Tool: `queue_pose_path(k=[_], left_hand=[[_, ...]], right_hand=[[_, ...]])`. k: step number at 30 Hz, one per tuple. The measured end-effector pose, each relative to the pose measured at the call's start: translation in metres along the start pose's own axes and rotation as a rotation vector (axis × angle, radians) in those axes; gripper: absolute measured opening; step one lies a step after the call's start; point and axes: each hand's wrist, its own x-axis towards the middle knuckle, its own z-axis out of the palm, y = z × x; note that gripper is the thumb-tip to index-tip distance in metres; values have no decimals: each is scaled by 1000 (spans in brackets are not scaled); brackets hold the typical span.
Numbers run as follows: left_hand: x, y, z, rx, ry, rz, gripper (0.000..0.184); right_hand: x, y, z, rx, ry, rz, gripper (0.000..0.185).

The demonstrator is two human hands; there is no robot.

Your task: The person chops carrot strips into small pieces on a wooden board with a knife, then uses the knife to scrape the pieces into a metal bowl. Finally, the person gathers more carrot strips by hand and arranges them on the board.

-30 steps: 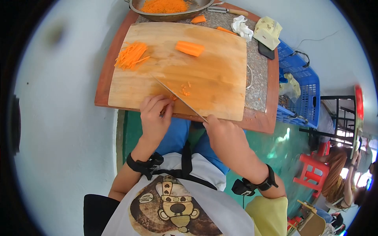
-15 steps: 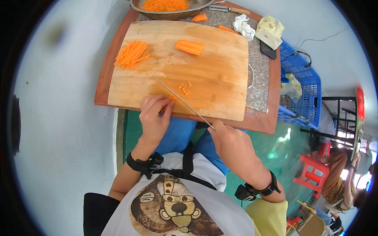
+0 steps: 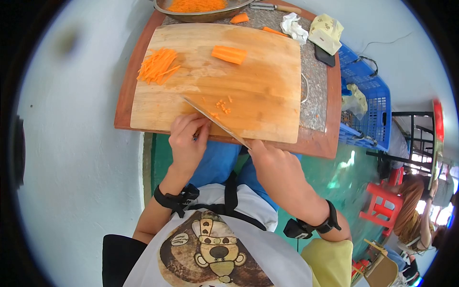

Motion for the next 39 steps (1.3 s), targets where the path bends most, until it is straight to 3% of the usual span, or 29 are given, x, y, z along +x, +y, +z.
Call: queue_pose_path(k=[3,12,21,39], left_hand=[[0,-1,-1,8,-17,-3,12],[-1,0,-9,67,-73,76,12],[5,-2,-11,28,-84,43,14],[6,-1,-11,30,-132,43,17]], right_hand=[[5,4,5,-82,56,-89,14],[-11,8,0,113,92,-21,17],[-11,7,-2,103,101,-29,18],[-6,8,4,44,0,-34,16]])
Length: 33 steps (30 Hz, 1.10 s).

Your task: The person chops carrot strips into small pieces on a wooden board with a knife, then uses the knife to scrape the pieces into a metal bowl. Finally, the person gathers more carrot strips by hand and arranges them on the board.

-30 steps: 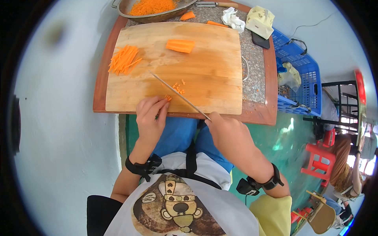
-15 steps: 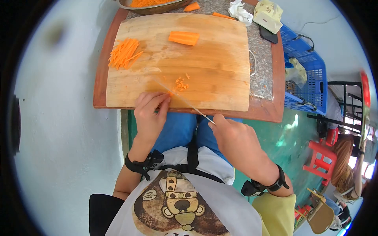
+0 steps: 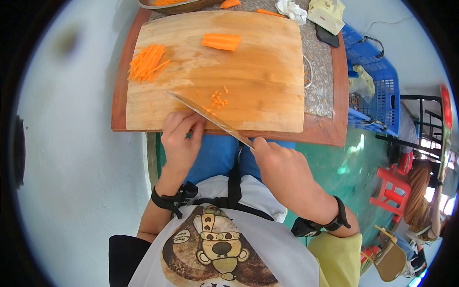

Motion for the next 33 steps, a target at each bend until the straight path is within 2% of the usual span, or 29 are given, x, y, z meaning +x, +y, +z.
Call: queue_pose_path(k=[4,8,15,17,23,26,33], left_hand=[[-1,-3,2,-31,33,32,18],[2,-5,-1,-73,-3,15,15],[9,-4,-10,-23,-58,-60,9],[9,-2,-14,78,-67,-154,9],[2,-2,-13,124,-46,-36,13],[4,0,-17,139,-114,-29,17],[1,4,-15,126,-105,-91,19]], right_hand=[[2,-1,0,11,-30,29,15],[1,3,6,-106,16,-43,10],[2,1,4,-112,37,-40,12],[2,2,4,-102,62,-61,12],[2,0,2,-106,13,-20,12],[1,3,7,-134,37,-50,11],[-2,0,7,-154,23,-48,10]])
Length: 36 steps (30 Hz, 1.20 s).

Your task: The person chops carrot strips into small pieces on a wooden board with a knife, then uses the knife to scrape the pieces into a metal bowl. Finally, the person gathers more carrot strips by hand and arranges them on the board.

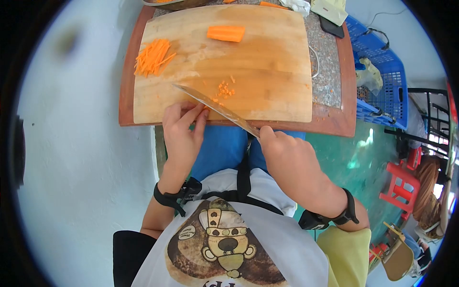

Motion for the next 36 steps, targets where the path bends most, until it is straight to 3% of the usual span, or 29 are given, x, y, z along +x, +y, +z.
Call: queue_pose_path(k=[14,19,25,36], left_hand=[[14,4,-11,104,-121,-23,10],[10,5,-7,109,-70,10,10],[9,6,-7,131,-101,16,13],[13,9,-8,121,-97,38,10]], right_hand=[[-12,12,-21,69,-99,52,15],[-9,9,-26,212,-17,103,16],[-7,6,-14,217,-40,31,14],[-3,3,-11,217,-107,93,15]])
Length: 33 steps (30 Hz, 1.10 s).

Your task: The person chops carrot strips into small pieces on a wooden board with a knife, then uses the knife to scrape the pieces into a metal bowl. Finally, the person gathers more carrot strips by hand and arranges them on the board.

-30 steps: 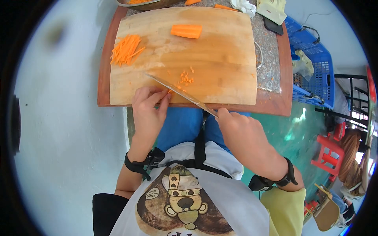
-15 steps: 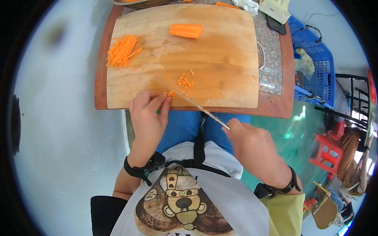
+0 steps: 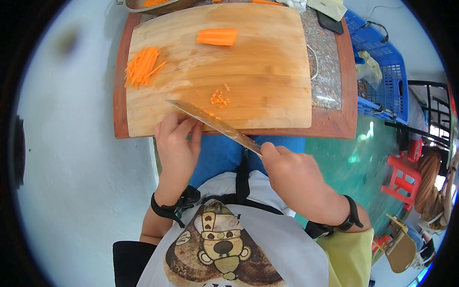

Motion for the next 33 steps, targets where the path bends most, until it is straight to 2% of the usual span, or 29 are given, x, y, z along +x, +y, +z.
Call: queue_pose_path(k=[7,11,13,27,33], left_hand=[[-1,1,0,6,-14,-8,9],[-3,1,2,-4,7,-42,8],[-2,2,1,4,14,-37,8],[-4,1,1,-2,18,-27,10],[-5,-5,4,-42,40,49,12]], right_hand=[[7,-6,4,-134,30,-77,11],[3,4,1,-123,46,-70,10],[0,5,1,-51,121,-75,10],[2,0,6,-62,104,-87,11],[6,-2,3,-118,52,-66,10]])
